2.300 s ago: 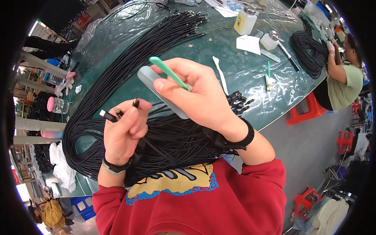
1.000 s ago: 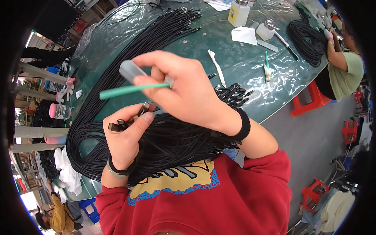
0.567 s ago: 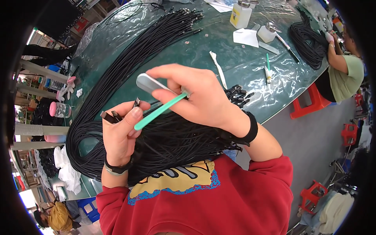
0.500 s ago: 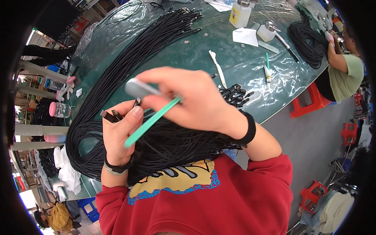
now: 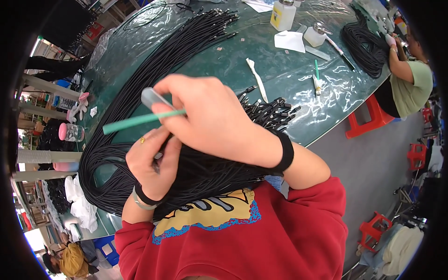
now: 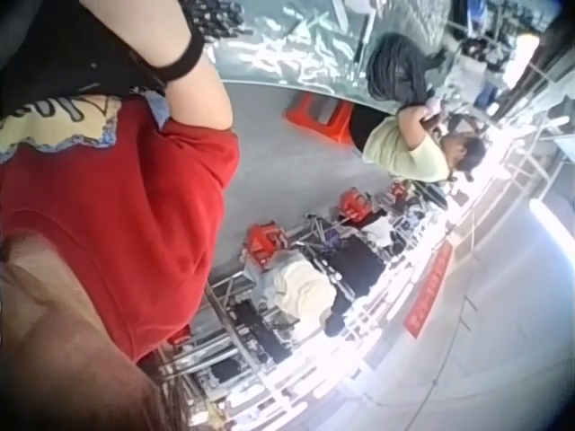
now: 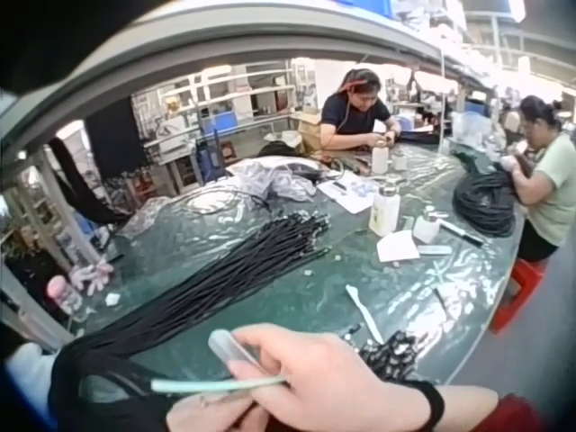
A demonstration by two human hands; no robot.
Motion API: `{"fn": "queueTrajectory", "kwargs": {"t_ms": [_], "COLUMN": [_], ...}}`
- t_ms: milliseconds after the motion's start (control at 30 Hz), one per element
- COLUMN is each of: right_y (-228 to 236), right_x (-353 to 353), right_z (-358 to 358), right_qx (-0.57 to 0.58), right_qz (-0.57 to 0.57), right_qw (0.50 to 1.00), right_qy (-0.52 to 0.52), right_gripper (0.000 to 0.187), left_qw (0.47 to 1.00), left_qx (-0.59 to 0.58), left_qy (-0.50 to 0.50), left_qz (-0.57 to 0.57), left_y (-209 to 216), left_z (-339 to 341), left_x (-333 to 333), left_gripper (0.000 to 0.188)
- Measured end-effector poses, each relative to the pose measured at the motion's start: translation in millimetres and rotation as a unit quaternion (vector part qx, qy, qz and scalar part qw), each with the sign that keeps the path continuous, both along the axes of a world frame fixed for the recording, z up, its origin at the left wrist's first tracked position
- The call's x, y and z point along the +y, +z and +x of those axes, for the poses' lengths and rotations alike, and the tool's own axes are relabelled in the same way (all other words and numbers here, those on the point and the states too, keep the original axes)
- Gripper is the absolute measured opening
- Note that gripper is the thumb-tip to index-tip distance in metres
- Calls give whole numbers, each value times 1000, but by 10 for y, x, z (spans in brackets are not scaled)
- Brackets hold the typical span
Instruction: The person wipes the connectors of several cables with a cloth and a green tool, then files them with a handheld file before gathering and bundling the cables.
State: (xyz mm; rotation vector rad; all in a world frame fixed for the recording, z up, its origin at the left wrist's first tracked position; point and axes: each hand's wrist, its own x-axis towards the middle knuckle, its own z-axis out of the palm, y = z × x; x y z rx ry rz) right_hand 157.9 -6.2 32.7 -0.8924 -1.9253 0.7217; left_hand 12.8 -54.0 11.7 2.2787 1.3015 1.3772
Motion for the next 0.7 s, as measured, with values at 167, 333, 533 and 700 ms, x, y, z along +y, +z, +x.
{"fn": "queueTrajectory", "kwargs": {"t_ms": [167, 333, 533, 700], "right_y": [76, 118, 158, 128], "right_x": [157, 111, 50, 56], "right_z": [61, 242, 416, 466], "right_qx": [5, 109, 139, 125], "right_qz": [-77, -135, -102, -91], "right_qw": [996, 982, 979, 980], "right_qy": [-52, -73, -109, -128], "right_gripper": [22, 22, 21, 21], "left_qw": [995, 789, 817, 672], "left_qx": [-11, -376, -388, -519], "left_qy": [-20, -211, -158, -187], "left_qz": [-100, -437, -396, -494], "left_y": [59, 43, -133, -156], "left_z": [14, 103, 282, 207], "left_x": [49, 390, 611, 562], "left_gripper": [22, 29, 35, 33]}}
